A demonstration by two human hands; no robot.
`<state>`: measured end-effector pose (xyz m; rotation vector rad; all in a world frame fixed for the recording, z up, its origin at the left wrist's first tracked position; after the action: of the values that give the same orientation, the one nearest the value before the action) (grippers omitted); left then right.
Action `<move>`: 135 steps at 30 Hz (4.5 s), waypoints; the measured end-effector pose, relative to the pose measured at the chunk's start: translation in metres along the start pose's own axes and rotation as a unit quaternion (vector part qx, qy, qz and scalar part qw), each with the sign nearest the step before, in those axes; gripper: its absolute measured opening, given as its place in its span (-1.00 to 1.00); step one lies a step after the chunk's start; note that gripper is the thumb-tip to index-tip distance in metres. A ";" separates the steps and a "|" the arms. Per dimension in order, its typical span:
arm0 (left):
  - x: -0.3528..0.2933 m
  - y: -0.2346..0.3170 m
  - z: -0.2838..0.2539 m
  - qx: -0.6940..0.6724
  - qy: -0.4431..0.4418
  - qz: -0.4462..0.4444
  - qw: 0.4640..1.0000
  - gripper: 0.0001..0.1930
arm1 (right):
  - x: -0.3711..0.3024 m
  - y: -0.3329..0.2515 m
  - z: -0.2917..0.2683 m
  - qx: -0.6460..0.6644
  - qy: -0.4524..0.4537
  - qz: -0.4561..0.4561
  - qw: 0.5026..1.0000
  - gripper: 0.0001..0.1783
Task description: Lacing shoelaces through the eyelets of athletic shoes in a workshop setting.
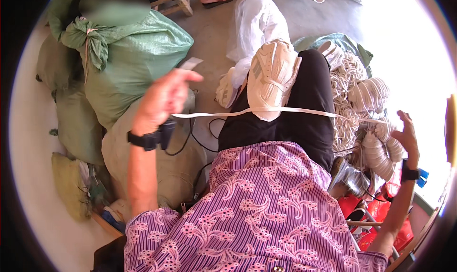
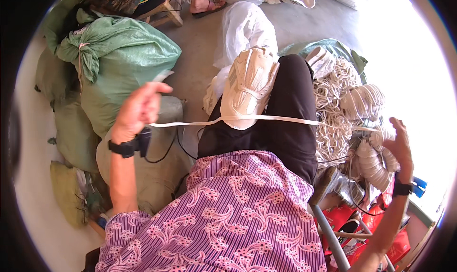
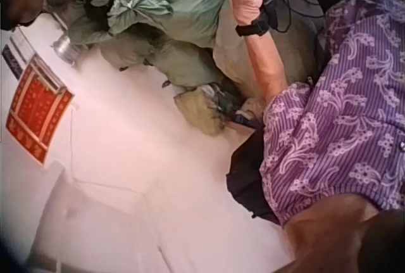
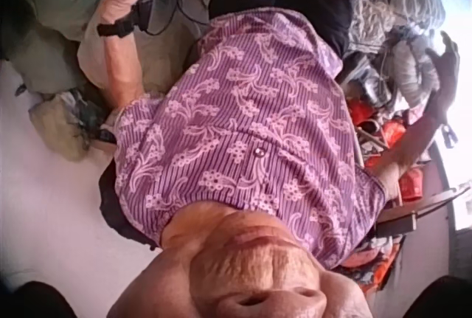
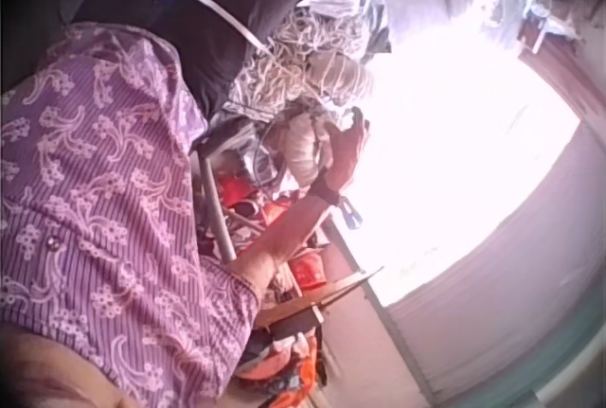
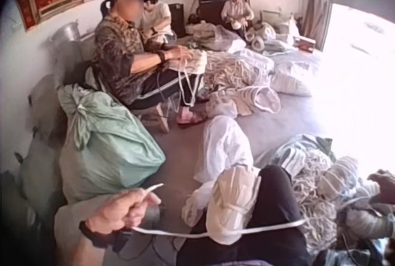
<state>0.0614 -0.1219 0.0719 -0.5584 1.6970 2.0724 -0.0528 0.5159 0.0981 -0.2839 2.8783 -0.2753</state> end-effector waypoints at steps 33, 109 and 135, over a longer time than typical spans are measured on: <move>0.088 -0.033 0.114 0.173 0.055 0.173 0.968 -0.87 | 0.044 -0.350 0.105 0.295 0.018 -0.181 0.938 -0.65; -0.005 0.042 0.052 -0.307 -0.077 0.221 0.922 -0.85 | 0.037 -0.228 0.096 -0.064 0.070 -0.122 0.988 -0.88; -0.376 0.044 -0.336 -0.376 0.320 0.428 0.757 -0.64 | -0.315 0.417 -0.012 0.062 0.170 0.481 0.858 -0.60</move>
<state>0.3700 -0.4808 0.2503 -0.9189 1.4861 3.6436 0.1736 0.9870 0.0903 1.3103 2.8710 -0.3223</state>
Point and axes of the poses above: each hand's wrist, its own x-axis towards the middle knuckle, its own z-axis out of the palm, y = z × x, the point moved 9 cm from there along x, towards the middle knuckle, and after that the axes turned 1 degree about -z, right-handed, at the moved point
